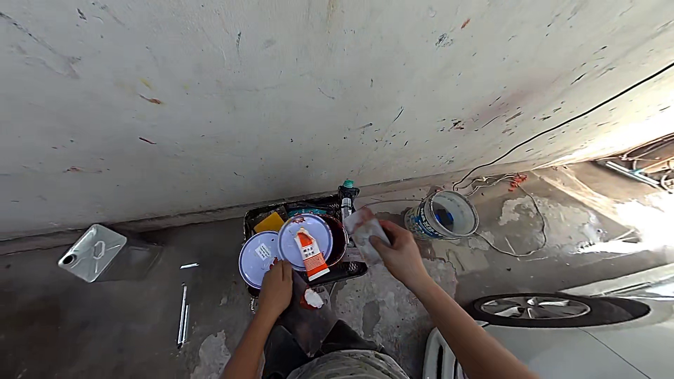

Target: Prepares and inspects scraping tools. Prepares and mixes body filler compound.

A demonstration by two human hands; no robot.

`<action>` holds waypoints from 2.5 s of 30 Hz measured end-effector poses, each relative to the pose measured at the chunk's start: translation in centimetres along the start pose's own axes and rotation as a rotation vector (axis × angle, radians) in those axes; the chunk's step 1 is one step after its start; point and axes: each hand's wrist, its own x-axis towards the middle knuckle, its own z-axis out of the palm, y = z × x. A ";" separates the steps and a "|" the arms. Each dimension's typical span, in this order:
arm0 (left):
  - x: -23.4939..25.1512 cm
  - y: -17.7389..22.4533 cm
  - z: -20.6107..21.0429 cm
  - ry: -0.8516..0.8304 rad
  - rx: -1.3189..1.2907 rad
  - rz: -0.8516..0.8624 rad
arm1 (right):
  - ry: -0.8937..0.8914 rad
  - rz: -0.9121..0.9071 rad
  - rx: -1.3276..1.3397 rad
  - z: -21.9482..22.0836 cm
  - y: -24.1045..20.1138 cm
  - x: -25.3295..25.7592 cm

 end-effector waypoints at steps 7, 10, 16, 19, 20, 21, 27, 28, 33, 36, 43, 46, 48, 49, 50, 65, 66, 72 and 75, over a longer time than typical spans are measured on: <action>-5.0 -4.1 -4.3 0.297 -0.070 -0.061 | -0.635 -0.039 -0.837 10.2 -2.5 7.3; -6.3 -4.8 -5.0 0.329 -0.098 -0.105 | -0.785 0.056 -1.020 15.2 -1.4 8.8; -6.6 -5.1 -5.2 0.295 -0.169 -0.120 | -0.871 0.079 -0.974 16.9 -0.1 9.9; -5.6 -5.0 -5.0 0.226 -0.154 -0.101 | -0.761 0.040 -1.018 13.8 -3.5 8.5; -5.1 -5.0 -4.9 0.204 -0.142 -0.095 | -0.730 0.042 -1.036 12.7 -5.0 7.7; -4.6 -4.8 -4.8 0.178 -0.127 -0.091 | -0.690 0.048 -1.046 11.4 -6.4 6.9; -0.7 -2.7 -2.5 0.019 -0.062 -0.051 | -0.337 -0.230 -0.936 3.0 -8.9 1.1; -0.1 -2.1 -1.9 -0.012 -0.055 -0.039 | -0.235 -0.327 -0.895 1.6 -8.6 0.1; 2.5 -0.1 1.8 -0.116 -0.072 0.025 | 0.164 -0.599 -0.658 -2.8 -8.4 -3.9; 3.3 -0.2 3.2 -0.165 -0.125 0.005 | 0.285 -0.695 -0.396 -4.0 -8.6 -5.1; 0.0 0.8 -1.6 -0.037 -0.652 0.067 | 0.264 -0.786 0.183 -3.9 -8.6 -5.1; -3.3 4.4 -6.2 0.009 -1.034 0.380 | 0.185 -0.726 0.423 -2.8 -9.2 -4.8; -4.5 6.3 -8.2 0.085 -1.083 0.630 | 0.120 -0.721 0.557 -1.8 -10.0 -4.6; -4.8 7.2 -8.9 0.150 -1.080 0.731 | 0.081 -0.744 0.604 -1.2 -10.6 -4.4; -5.1 8.0 -9.4 0.225 -1.065 0.819 | 0.039 -0.777 0.645 -0.8 -11.3 -4.3; -8.4 10.1 -17.2 0.992 -0.500 1.303 | -0.251 -1.032 0.870 -0.8 -18.5 -2.2; -8.4 10.6 -17.4 0.987 -0.535 1.282 | -0.281 -1.040 0.876 -0.8 -18.8 -2.0; -8.4 11.4 -16.3 0.974 -0.513 1.003 | -0.141 -1.098 0.674 0.8 -19.2 -3.4; -8.8 11.8 -16.9 1.064 -0.377 1.009 | -0.066 -1.239 0.361 0.7 -19.1 -3.1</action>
